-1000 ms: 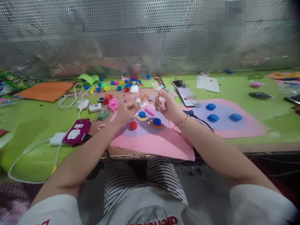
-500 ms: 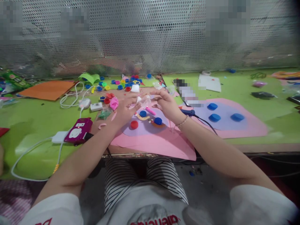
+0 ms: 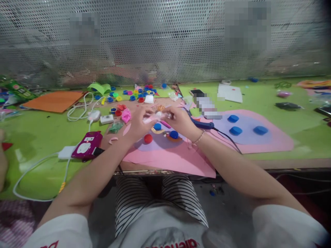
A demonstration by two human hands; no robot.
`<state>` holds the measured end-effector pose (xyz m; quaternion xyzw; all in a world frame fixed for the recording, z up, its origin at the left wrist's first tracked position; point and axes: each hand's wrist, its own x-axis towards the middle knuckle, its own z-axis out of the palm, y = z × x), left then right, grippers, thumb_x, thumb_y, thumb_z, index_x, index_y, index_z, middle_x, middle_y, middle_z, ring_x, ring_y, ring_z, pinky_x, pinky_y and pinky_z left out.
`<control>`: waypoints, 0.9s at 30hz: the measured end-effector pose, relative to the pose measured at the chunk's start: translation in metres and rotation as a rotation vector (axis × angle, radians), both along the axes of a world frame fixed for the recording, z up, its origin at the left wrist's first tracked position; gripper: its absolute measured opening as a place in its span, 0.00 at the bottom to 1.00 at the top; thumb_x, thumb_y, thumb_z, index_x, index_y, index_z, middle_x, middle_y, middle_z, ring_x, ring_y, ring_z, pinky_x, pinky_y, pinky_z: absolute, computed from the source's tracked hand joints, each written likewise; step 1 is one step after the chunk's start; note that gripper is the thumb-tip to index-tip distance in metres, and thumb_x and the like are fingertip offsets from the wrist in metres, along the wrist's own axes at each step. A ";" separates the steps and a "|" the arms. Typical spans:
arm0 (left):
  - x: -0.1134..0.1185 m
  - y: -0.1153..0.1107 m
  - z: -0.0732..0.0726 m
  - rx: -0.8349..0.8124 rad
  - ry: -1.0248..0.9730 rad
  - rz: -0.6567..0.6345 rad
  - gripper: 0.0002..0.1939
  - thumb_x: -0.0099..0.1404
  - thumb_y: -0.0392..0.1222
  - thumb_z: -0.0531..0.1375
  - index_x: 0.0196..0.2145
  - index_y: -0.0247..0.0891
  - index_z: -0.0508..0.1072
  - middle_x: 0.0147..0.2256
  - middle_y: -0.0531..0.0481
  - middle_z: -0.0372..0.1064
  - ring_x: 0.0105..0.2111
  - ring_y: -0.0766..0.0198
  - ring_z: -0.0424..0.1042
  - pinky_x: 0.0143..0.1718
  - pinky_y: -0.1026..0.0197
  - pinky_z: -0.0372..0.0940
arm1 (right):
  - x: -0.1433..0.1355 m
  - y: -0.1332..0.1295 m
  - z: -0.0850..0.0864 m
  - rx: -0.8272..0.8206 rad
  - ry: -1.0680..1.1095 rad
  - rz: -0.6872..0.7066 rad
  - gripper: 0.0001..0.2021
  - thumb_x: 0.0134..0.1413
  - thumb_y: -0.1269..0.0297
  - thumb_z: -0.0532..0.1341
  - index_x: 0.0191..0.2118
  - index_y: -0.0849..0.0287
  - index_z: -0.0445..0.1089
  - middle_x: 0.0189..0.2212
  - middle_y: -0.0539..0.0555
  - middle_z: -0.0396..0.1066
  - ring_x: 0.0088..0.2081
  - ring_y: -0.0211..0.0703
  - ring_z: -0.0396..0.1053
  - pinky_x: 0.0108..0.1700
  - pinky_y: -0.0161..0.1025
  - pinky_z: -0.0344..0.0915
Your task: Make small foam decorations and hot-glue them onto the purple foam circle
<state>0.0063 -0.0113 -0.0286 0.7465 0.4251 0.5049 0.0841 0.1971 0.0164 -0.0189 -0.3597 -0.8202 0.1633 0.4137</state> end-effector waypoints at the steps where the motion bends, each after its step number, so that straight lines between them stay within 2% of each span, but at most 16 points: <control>1: 0.000 -0.001 0.001 0.028 0.032 0.020 0.12 0.56 0.40 0.64 0.38 0.41 0.68 0.40 0.46 0.69 0.42 0.59 0.69 0.45 0.51 0.67 | 0.001 -0.001 0.001 0.034 -0.027 -0.019 0.09 0.51 0.67 0.62 0.40 0.59 0.71 0.32 0.53 0.73 0.28 0.38 0.64 0.34 0.38 0.62; 3: 0.000 -0.002 0.003 0.071 0.084 0.067 0.09 0.58 0.41 0.64 0.36 0.42 0.68 0.37 0.47 0.70 0.42 0.58 0.69 0.47 0.48 0.66 | 0.003 -0.003 0.004 0.104 -0.091 -0.047 0.09 0.52 0.68 0.61 0.41 0.59 0.70 0.35 0.55 0.72 0.30 0.40 0.65 0.35 0.39 0.62; 5: 0.000 -0.002 0.003 0.053 0.063 0.086 0.08 0.60 0.42 0.62 0.37 0.41 0.68 0.34 0.49 0.71 0.38 0.60 0.70 0.45 0.50 0.67 | 0.004 -0.006 0.006 0.163 -0.148 -0.072 0.09 0.53 0.68 0.60 0.41 0.59 0.70 0.37 0.57 0.72 0.32 0.42 0.66 0.36 0.40 0.62; 9: -0.001 0.000 0.001 -0.001 0.046 0.026 0.15 0.60 0.42 0.62 0.45 0.41 0.67 0.38 0.48 0.69 0.32 0.65 0.70 0.37 0.57 0.69 | 0.003 -0.008 0.007 0.206 -0.193 -0.090 0.10 0.53 0.69 0.59 0.43 0.59 0.70 0.37 0.57 0.71 0.35 0.45 0.68 0.37 0.41 0.62; 12: -0.001 -0.001 -0.001 0.081 0.161 0.022 0.15 0.59 0.44 0.63 0.44 0.42 0.68 0.42 0.46 0.68 0.38 0.62 0.70 0.40 0.54 0.69 | 0.002 -0.009 0.004 0.210 -0.194 -0.073 0.11 0.54 0.69 0.59 0.44 0.59 0.69 0.37 0.57 0.71 0.35 0.45 0.68 0.36 0.40 0.62; 15: -0.001 -0.001 -0.001 0.154 0.220 0.045 0.09 0.61 0.45 0.61 0.40 0.43 0.69 0.40 0.47 0.71 0.43 0.58 0.70 0.45 0.52 0.67 | 0.001 -0.009 0.001 0.217 -0.177 -0.022 0.10 0.55 0.69 0.58 0.43 0.59 0.69 0.37 0.57 0.72 0.37 0.45 0.69 0.38 0.40 0.63; 22: -0.002 -0.004 0.002 0.179 0.252 -0.001 0.07 0.63 0.46 0.59 0.35 0.41 0.71 0.36 0.48 0.74 0.40 0.60 0.72 0.44 0.54 0.67 | -0.001 -0.009 -0.001 0.201 -0.165 -0.006 0.10 0.54 0.70 0.58 0.42 0.60 0.69 0.36 0.57 0.72 0.34 0.44 0.69 0.37 0.39 0.63; 27: -0.001 -0.006 0.003 0.196 0.334 0.045 0.08 0.65 0.44 0.57 0.36 0.39 0.73 0.37 0.46 0.75 0.40 0.60 0.73 0.44 0.53 0.68 | -0.001 -0.007 -0.002 0.216 -0.183 -0.020 0.10 0.54 0.71 0.57 0.42 0.60 0.70 0.36 0.57 0.71 0.35 0.44 0.69 0.38 0.40 0.63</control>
